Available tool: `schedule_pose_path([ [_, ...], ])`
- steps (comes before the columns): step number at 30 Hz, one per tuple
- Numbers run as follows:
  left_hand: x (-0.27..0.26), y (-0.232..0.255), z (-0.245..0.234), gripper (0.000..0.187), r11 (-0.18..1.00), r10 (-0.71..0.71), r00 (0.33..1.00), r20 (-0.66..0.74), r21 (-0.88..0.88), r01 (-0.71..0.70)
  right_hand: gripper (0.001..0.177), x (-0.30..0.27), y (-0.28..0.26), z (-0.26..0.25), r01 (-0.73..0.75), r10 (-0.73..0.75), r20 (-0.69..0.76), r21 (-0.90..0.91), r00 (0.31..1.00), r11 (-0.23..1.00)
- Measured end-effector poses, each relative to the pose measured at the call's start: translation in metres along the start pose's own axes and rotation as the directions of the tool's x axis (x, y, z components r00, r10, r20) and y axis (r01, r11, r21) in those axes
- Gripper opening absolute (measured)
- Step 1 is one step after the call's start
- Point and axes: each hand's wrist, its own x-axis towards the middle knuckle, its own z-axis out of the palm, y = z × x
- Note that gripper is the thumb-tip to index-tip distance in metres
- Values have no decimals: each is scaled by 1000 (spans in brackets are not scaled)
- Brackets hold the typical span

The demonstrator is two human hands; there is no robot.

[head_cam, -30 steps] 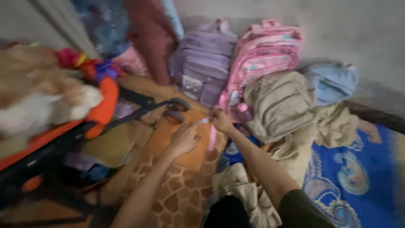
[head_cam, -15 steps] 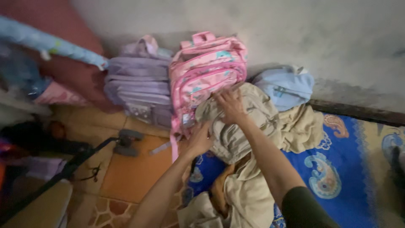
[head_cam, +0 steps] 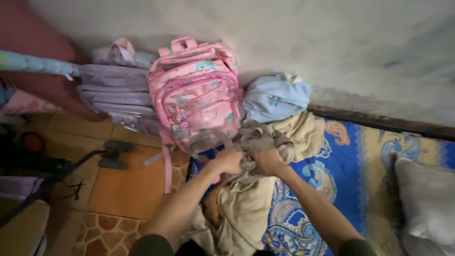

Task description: The person packs items into backpacks, folds a fabric item, moves pillows, and adjusts a bedsheet on a bed.

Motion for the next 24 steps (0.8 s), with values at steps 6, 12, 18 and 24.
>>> schedule_pose_path([
  [6, 11, 33, -73, 62, 989, 149, 979, 142, -17, -148, 66, -30, 20, -46, 78, -78, -2, 37, 997, 996],
  [12, -17, 5, -206, 84, 926, 51, 679, -732, 289, 242, 57, 3, 20, -65, 31, -29, 37, -45, 999, 999],
  [18, -42, -39, -251, 109, 893, -235, 673, -701, 118, 434, 50, 85, 0, -75, 153, -163, -228, -60, 960, 986],
  [24, -35, -86, -162, 33, 920, -148, 791, -594, 210, 330, 80, 119, -41, -123, 135, -210, -839, -164, 502, 977],
])
